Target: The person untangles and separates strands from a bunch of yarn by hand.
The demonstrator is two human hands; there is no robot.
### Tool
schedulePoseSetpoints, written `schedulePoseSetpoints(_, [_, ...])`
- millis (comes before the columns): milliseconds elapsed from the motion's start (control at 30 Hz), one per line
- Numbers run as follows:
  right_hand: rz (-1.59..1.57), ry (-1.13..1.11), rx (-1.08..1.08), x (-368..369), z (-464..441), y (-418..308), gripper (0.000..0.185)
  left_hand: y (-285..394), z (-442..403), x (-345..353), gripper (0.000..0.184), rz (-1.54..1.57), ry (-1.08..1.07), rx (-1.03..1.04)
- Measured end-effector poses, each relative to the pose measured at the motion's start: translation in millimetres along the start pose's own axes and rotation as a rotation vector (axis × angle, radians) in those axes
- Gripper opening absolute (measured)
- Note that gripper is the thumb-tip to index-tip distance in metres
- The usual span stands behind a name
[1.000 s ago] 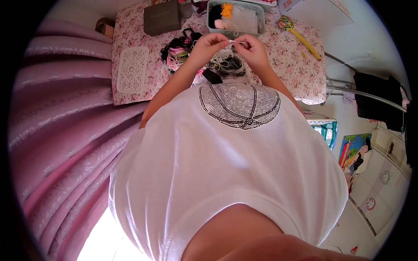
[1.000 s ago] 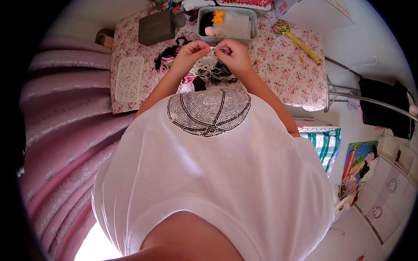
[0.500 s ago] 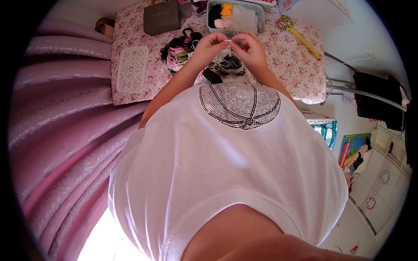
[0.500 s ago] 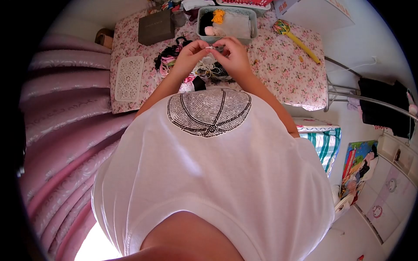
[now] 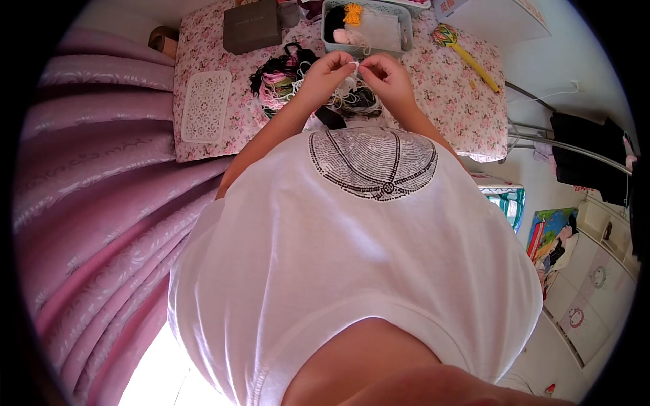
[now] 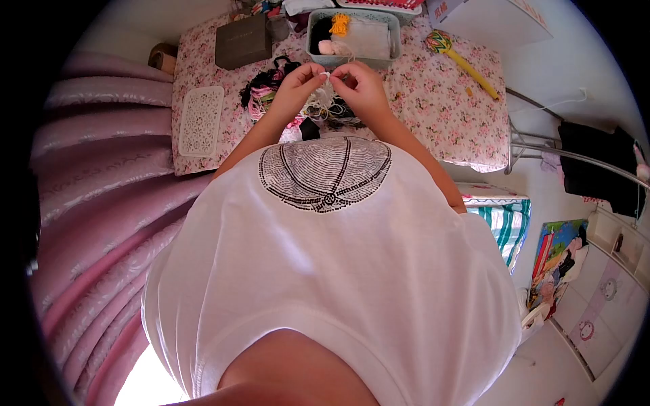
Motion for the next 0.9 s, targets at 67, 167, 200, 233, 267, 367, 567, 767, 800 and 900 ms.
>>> schedulePoseSetpoints(67, [-0.023, -0.001, 0.015, 0.2, 0.0, 4.0, 0.011, 1.1, 0.3, 1.5, 0.008, -0.02, -0.005, -0.003])
schedulePoseSetpoints(167, [-0.045, -0.022, 0.064, 1.4, 1.6, 12.4, 0.011, 2.3, 1.5, 2.3, 0.008, -0.066, -0.01, -0.022])
schedulePoseSetpoints(200, [-0.06, -0.034, 0.092, 2.0, 2.7, 15.7, 0.011, 2.9, 1.8, 2.6, 0.008, -0.076, -0.013, -0.027])
schedulePoseSetpoints(233, [-0.075, -0.045, 0.12, 2.5, 3.5, 18.1, 0.011, 3.0, 1.9, 2.7, 0.008, -0.086, -0.017, -0.032])
schedulePoseSetpoints(267, [-0.061, -0.076, 0.116, 2.8, 3.2, 17.4, 0.011, 2.2, 1.3, 2.5, 0.007, -0.085, -0.02, -0.034])
schedulePoseSetpoints(367, [-0.126, -0.149, 0.144, 6.0, 3.2, 16.2, 0.01, -2.9, -0.8, 0.7, 0.008, -0.081, -0.033, -0.03])
schedulePoseSetpoints(567, [-0.58, -0.177, 0.341, 14.1, 8.7, 31.3, 0.009, 2.3, -1.6, 1.6, 0.009, -0.127, 0.01, 0.034])
schedulePoseSetpoints(767, [-0.522, -0.088, 0.432, 8.5, 10.3, 37.1, 0.01, 34.8, 10.5, 1.1, 0.01, -0.519, 0.253, 0.411])
schedulePoseSetpoints(800, [-0.519, -0.101, 0.415, 8.9, 9.6, 34.5, 0.01, 30.8, 8.1, 1.5, 0.011, -0.475, 0.221, 0.371])
schedulePoseSetpoints(900, [-0.505, -0.143, 0.372, 11.0, 8.9, 32.1, 0.01, 21.2, 5.0, 0.4, 0.01, -0.384, 0.15, 0.194])
Point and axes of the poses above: each hand's wrist, its own z-axis away from the middle knuckle, its own x-axis out of the palm, y = z × x, the point moved 7 cm from there along -z, towards the middle knuckle, and after that the axes turned 9 degrees about -x, right-handed, at the moved point
